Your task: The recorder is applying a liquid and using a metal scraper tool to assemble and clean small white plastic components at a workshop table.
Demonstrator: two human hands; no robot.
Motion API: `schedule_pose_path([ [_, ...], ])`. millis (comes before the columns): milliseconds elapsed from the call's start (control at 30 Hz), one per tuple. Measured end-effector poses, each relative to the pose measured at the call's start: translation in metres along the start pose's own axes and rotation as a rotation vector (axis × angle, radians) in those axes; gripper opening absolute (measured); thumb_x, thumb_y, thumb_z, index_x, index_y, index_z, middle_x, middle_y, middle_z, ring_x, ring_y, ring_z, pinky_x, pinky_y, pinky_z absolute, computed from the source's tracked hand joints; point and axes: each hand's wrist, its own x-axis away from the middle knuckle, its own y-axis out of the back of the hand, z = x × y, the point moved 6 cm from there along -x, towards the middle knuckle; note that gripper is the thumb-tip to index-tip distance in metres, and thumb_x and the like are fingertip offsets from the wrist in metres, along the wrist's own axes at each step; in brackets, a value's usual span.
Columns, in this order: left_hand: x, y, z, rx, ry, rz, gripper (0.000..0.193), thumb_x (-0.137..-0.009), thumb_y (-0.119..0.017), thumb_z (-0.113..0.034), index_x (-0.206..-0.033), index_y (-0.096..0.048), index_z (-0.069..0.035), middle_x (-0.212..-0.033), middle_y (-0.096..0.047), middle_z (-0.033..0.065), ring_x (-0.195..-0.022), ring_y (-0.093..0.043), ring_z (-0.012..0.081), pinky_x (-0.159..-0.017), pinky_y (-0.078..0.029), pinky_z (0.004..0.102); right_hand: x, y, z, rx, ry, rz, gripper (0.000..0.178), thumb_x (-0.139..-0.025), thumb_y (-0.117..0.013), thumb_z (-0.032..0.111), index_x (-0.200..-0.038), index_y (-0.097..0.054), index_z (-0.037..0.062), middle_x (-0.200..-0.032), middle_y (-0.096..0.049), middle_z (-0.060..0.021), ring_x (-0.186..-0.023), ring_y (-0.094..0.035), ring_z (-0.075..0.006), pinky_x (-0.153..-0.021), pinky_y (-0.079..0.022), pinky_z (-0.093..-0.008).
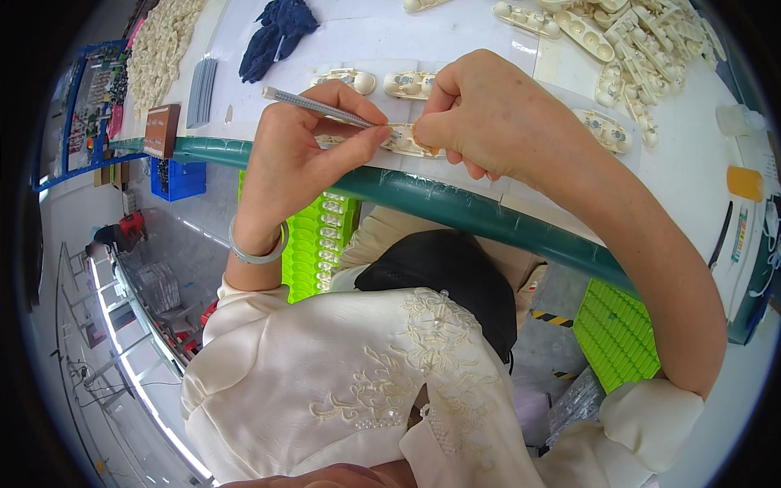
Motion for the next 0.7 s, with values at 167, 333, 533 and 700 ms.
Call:
schedule_pose_path([
  [167,0.003,-0.008,-0.004,-0.083,-0.029,-0.107,0.008,-0.074,-0.064,-0.001,-0.08,-0.06,0.003,-0.075,-0.064,0.0054,-0.073,-0.063,0.0114,-0.063,-0.05,0.0215,0.001,-0.001,0.002,0.068,0.065,0.012,0.014,-0.075,-0.054,0.006,-0.082,-0.058,-0.0044,-0.054,-0.05,-0.0032,-0.035,-0.042,-0.0054,-0.032,-0.031,-0.02],
  [333,0.004,-0.006,-0.006,-0.06,-0.107,-0.245,0.01,-0.068,-0.067,-0.009,-0.072,-0.06,-0.002,-0.063,-0.062,0.0091,-0.06,-0.064,0.0198,-0.058,-0.05,0.0262,0.003,0.003,0.009,0.051,0.099,0.01,0.017,-0.075,-0.055,0.009,-0.083,-0.061,-0.0046,-0.057,-0.056,-0.0067,-0.043,-0.051,-0.0113,-0.04,-0.044,-0.0255],
  [533,0.004,-0.006,-0.004,-0.049,-0.122,-0.26,0.009,-0.067,-0.066,-0.004,-0.071,-0.059,-0.001,-0.066,-0.061,0.0084,-0.058,-0.062,0.0195,-0.055,-0.049,0.0255,-0.008,-0.007,0.011,0.064,0.108,0.056,0.016,-0.075,-0.056,0.01,-0.082,-0.062,-0.004,-0.054,-0.056,-0.0057,-0.043,-0.052,-0.0108,-0.042,-0.043,-0.0258],
  [700,0.005,-0.003,-0.004,-0.051,-0.198,-0.245,0.01,-0.068,-0.065,0.0,-0.075,-0.058,0.0,-0.069,-0.061,0.0081,-0.061,-0.062,0.0154,-0.055,-0.05,0.0237,-0.012,-0.011,0.008,-0.01,0.102,0.052,0.018,-0.076,-0.056,0.009,-0.088,-0.061,-0.004,-0.052,-0.051,-0.0048,-0.035,-0.04,-0.0065,-0.033,-0.029,-0.0219],
])
